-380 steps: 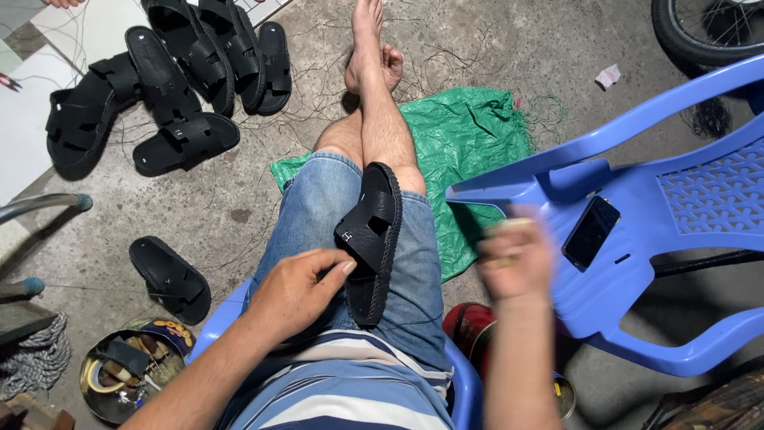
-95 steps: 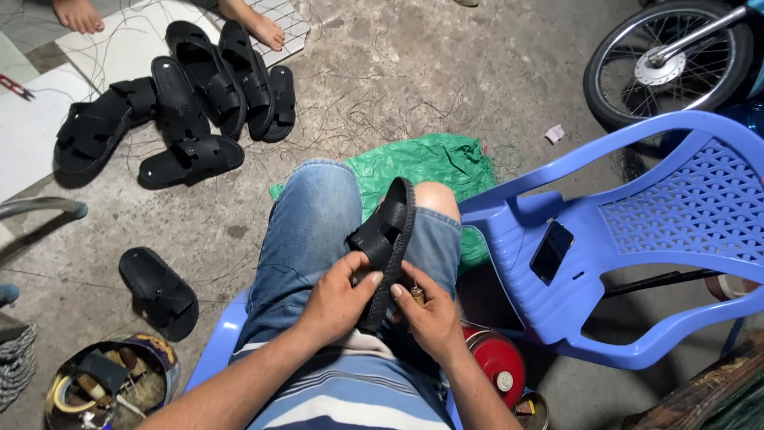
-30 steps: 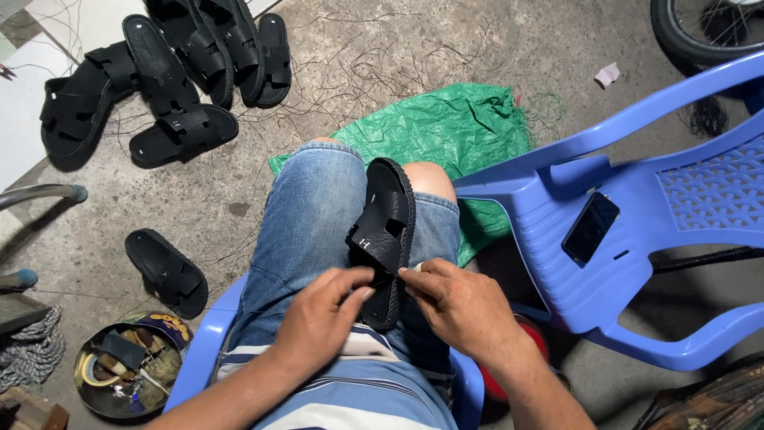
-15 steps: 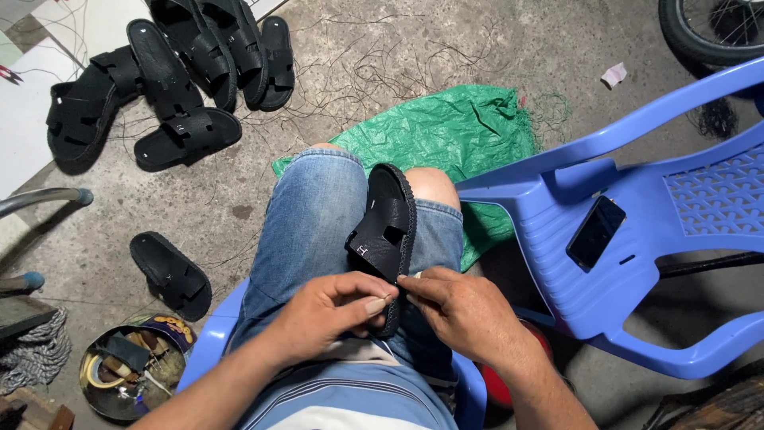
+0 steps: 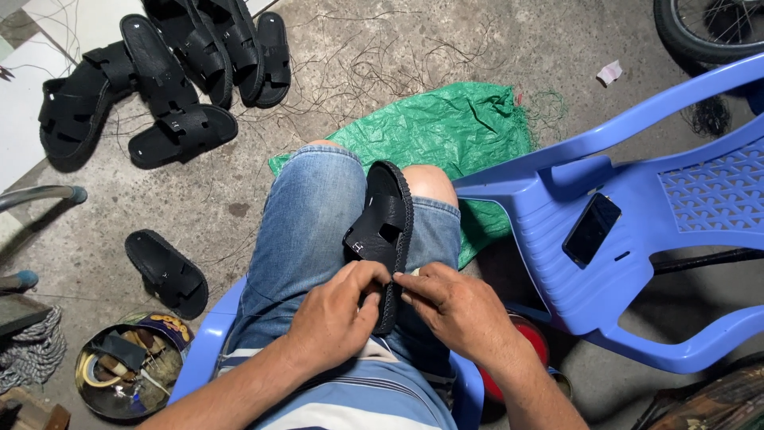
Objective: The person sits on a blue plastic chair and sews a black sandal resting on their lap using a needle and thread. They repeatedly push the needle through the sandal's sole and pull the thread to secure the stitching. Several other black sandals are visible on the floor nearby.
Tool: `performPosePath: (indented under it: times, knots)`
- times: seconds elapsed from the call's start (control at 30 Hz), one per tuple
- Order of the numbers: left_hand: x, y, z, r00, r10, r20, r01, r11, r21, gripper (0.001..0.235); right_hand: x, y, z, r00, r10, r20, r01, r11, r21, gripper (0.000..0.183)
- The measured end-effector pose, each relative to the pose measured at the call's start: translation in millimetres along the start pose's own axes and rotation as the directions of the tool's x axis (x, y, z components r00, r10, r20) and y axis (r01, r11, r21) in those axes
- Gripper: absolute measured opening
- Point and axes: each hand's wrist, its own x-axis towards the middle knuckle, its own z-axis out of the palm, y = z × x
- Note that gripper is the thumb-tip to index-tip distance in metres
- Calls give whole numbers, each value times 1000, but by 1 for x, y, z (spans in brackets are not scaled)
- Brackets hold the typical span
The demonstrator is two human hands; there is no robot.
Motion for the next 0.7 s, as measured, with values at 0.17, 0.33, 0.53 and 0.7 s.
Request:
performPosePath:
  times: [0.17,0.33,0.53,0.7]
  knots:
    - [9,1,-15,963,-134,234,101,983,150,51,-1,-11,-39,857,339,389,-279,938,-204,51]
    - [3,-1,-16,991,-70,115,50,984,169,37,-23,10,-46,961,223,162,-211,974,-87,48]
    - [1,-2,5,991,110,-72,-94,976,198,25,-19,7,-41,966,143,218,-169,980,104,47]
    - [3,0,5,984,99,-146,-95,995,33,13,-7,10,-13,962,245,122,-272,905,327,60]
